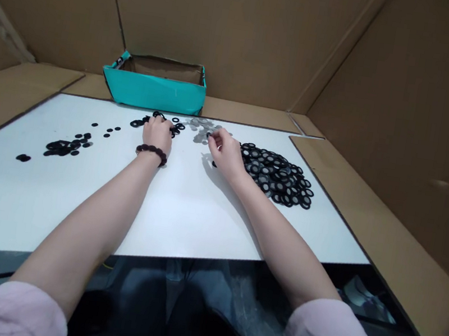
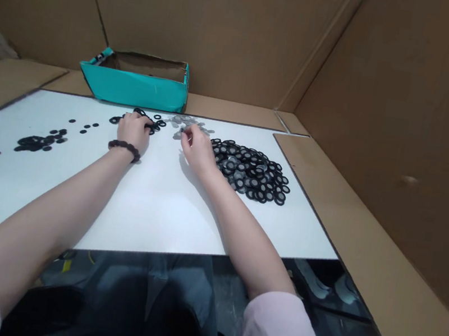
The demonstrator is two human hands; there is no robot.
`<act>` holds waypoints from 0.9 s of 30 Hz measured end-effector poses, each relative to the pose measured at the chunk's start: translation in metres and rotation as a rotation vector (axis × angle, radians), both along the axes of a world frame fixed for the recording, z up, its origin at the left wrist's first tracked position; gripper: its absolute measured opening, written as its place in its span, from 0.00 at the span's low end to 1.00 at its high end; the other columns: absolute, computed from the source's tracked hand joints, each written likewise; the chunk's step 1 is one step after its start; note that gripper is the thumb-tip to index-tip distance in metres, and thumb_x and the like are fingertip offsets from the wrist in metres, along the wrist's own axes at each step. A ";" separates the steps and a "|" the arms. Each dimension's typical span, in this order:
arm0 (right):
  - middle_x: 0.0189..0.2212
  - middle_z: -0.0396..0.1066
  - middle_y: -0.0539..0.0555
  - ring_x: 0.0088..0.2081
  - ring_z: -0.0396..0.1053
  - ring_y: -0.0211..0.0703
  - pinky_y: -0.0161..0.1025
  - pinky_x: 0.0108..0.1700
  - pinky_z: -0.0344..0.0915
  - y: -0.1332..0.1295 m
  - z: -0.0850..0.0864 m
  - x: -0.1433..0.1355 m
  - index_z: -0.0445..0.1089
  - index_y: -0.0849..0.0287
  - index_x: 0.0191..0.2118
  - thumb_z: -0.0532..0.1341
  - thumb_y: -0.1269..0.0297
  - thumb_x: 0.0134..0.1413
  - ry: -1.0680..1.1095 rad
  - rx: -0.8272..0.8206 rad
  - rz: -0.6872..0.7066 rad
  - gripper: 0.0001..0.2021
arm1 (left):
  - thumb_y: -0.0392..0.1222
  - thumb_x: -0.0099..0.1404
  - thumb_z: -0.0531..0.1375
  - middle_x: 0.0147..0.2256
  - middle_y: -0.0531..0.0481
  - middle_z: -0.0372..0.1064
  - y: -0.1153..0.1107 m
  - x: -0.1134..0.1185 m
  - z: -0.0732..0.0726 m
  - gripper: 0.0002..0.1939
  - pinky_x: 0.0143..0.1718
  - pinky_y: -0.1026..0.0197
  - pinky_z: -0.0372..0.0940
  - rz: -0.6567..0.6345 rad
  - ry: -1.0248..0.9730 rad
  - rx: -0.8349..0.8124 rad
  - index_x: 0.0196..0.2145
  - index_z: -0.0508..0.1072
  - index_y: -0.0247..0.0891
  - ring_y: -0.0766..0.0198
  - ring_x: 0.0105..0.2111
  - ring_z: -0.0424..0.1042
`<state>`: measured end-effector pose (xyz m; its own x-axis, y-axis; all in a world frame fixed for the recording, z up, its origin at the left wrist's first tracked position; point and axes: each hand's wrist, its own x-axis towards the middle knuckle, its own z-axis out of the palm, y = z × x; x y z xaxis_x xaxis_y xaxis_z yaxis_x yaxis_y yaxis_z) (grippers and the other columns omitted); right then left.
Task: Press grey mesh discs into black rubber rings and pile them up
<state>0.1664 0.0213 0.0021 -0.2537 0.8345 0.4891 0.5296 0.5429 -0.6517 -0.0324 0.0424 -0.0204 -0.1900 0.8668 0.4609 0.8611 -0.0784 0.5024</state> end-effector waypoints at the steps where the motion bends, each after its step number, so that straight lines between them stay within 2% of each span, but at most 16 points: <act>1: 0.28 0.68 0.52 0.30 0.65 0.39 0.37 0.37 0.60 0.001 -0.001 0.000 0.61 0.57 0.30 0.54 0.67 0.56 0.009 0.015 0.004 0.04 | 0.31 0.56 0.53 0.39 0.40 0.66 0.000 0.001 0.000 0.09 0.50 0.42 0.53 0.007 -0.015 -0.005 0.28 0.70 0.41 0.44 0.48 0.60; 6: 0.26 0.66 0.51 0.30 0.64 0.39 0.37 0.37 0.60 0.003 0.001 0.001 0.58 0.57 0.26 0.57 0.68 0.52 0.041 0.028 -0.042 0.06 | 0.33 0.59 0.53 0.40 0.42 0.65 -0.003 0.004 0.004 0.06 0.52 0.45 0.53 -0.004 -0.097 0.090 0.30 0.70 0.39 0.48 0.49 0.61; 8: 0.25 0.65 0.51 0.30 0.64 0.40 0.38 0.37 0.60 0.003 0.003 0.002 0.57 0.57 0.24 0.58 0.68 0.50 0.033 -0.017 -0.090 0.08 | 0.34 0.59 0.53 0.38 0.44 0.67 -0.004 0.007 0.005 0.05 0.52 0.48 0.56 -0.038 -0.199 0.149 0.31 0.69 0.40 0.52 0.46 0.64; 11: 0.23 0.64 0.50 0.29 0.63 0.40 0.38 0.36 0.60 0.003 0.005 0.002 0.57 0.57 0.24 0.59 0.67 0.48 0.025 -0.098 -0.123 0.09 | 0.35 0.60 0.52 0.34 0.47 0.70 -0.006 0.018 0.007 0.05 0.46 0.53 0.62 -0.111 -0.374 0.147 0.32 0.67 0.40 0.59 0.38 0.69; 14: 0.23 0.63 0.48 0.27 0.62 0.38 0.37 0.34 0.60 0.004 0.003 0.001 0.61 0.59 0.28 0.60 0.69 0.45 0.043 -0.182 -0.109 0.05 | 0.35 0.61 0.51 0.34 0.47 0.72 -0.012 0.035 0.008 0.06 0.41 0.58 0.64 -0.200 -0.450 0.111 0.33 0.67 0.37 0.62 0.35 0.71; 17: 0.22 0.62 0.46 0.23 0.60 0.35 0.35 0.31 0.60 0.006 -0.001 0.000 0.65 0.60 0.34 0.56 0.72 0.46 0.056 -0.297 0.008 0.06 | 0.35 0.61 0.51 0.34 0.46 0.72 -0.022 0.053 0.009 0.06 0.39 0.59 0.65 -0.290 -0.450 0.059 0.34 0.67 0.37 0.62 0.35 0.71; 20: 0.22 0.65 0.48 0.23 0.61 0.34 0.33 0.30 0.61 0.006 -0.003 0.000 0.66 0.61 0.30 0.54 0.72 0.48 0.076 -0.370 0.092 0.04 | 0.35 0.61 0.51 0.33 0.46 0.73 -0.033 0.063 0.012 0.06 0.38 0.59 0.64 -0.342 -0.401 0.005 0.34 0.67 0.37 0.62 0.35 0.72; 27: 0.21 0.68 0.50 0.18 0.62 0.32 0.29 0.20 0.59 0.002 0.002 -0.002 0.65 0.62 0.27 0.56 0.74 0.50 0.183 -0.581 0.117 0.04 | 0.37 0.62 0.51 0.27 0.49 0.72 -0.044 0.065 0.014 0.08 0.37 0.59 0.63 -0.284 -0.213 -0.067 0.36 0.68 0.38 0.61 0.30 0.71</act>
